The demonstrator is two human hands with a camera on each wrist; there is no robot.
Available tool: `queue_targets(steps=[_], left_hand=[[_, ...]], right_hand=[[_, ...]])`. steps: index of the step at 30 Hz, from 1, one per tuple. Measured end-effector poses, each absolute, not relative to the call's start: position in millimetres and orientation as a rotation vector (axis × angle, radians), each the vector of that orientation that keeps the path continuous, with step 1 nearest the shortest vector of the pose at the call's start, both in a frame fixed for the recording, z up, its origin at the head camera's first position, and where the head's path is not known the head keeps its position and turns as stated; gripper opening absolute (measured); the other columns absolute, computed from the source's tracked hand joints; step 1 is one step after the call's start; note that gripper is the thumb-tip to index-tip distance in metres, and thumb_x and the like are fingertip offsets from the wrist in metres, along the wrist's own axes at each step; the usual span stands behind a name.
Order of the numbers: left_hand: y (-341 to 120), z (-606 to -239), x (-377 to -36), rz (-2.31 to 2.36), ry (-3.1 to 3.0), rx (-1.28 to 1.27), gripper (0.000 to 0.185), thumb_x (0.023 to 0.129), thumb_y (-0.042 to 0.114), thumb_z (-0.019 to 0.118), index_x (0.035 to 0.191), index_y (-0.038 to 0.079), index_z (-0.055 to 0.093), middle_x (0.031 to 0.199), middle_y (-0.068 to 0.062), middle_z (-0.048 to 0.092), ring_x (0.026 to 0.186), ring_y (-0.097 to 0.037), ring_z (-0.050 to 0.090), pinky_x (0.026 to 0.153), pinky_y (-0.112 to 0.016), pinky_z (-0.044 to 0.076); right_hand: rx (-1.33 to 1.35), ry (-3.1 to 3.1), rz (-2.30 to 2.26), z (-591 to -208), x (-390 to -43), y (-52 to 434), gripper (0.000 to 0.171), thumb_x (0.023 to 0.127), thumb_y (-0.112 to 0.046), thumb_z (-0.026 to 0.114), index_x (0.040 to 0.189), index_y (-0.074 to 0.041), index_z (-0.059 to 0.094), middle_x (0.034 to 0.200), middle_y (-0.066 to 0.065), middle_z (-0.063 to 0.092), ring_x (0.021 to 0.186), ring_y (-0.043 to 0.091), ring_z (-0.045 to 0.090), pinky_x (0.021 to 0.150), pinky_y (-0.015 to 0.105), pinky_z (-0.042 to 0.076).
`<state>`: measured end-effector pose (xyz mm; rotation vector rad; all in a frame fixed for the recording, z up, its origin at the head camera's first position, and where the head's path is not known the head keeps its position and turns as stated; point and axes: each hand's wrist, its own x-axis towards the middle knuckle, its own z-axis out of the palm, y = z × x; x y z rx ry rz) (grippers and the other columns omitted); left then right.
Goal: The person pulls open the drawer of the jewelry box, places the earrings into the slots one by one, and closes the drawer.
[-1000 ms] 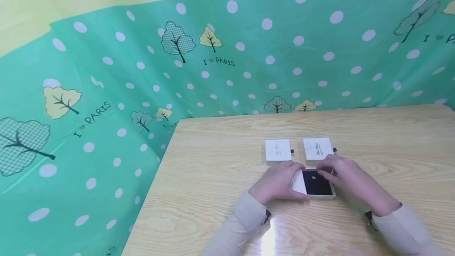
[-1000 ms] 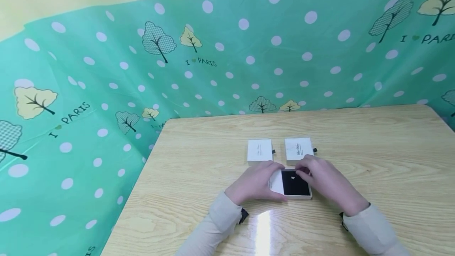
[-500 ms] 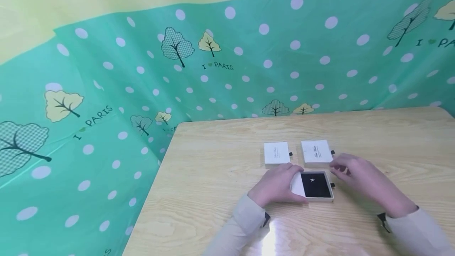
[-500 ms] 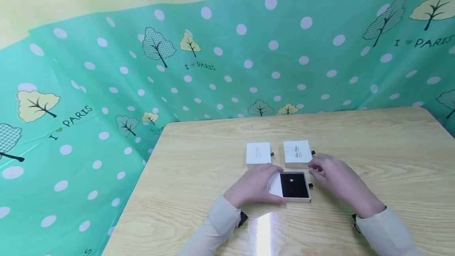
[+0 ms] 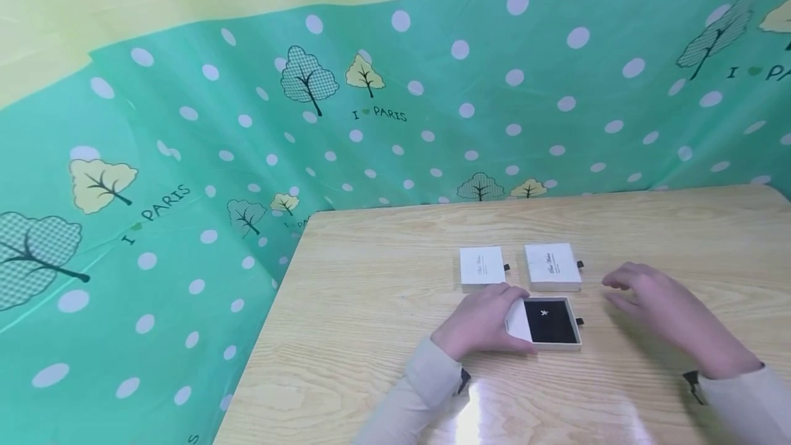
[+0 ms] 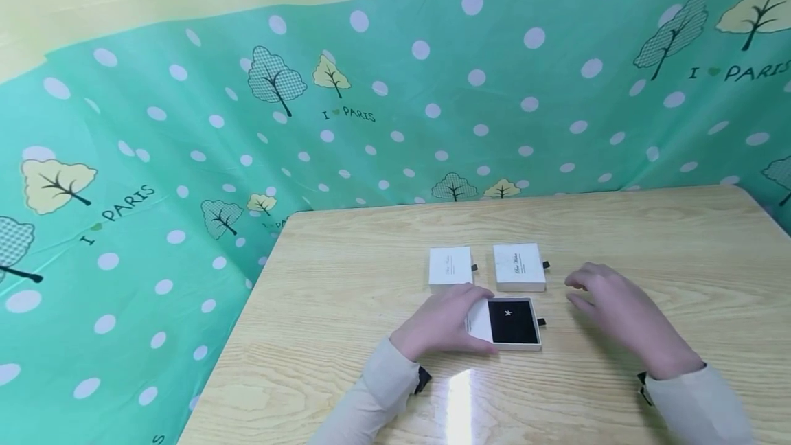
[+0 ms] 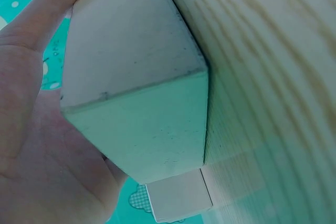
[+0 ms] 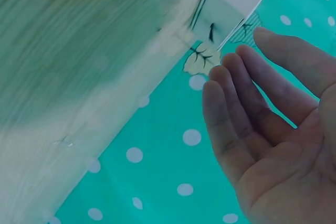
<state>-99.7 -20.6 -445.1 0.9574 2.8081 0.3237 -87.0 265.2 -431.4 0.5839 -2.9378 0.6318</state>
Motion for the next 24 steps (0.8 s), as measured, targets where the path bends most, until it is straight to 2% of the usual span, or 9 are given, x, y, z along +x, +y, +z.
queue_targets(steps=[13, 24], left_hand=[[-21, -445, -100, 0.320, 2.812, 0.954, 0.087, 0.068, 0.070, 0.077, 0.139, 0.027, 0.051, 0.130, 0.013, 0.057, 0.110, -0.001, 0.053, 0.090, -0.017, 0.045], [-21, -444, -100, 0.335, 2.807, 0.950, 0.088, 0.068, 0.071, 0.077, 0.140, 0.027, 0.051, 0.130, 0.012, 0.058, 0.110, -0.001, 0.054, 0.089, -0.017, 0.046]], right_hand=[[0.572, -2.951, 0.567, -444, -89, 293, 0.033, 0.081, -0.008, 0.075, 0.109, 0.008, 0.067, 0.111, 0.032, 0.063, 0.104, 0.051, 0.057, 0.086, 0.067, 0.046], [0.529, -2.999, 0.519, -454, -94, 315, 0.036, 0.078, -0.005, 0.076, 0.108, 0.012, 0.065, 0.108, 0.035, 0.061, 0.100, 0.055, 0.056, 0.084, 0.068, 0.045]])
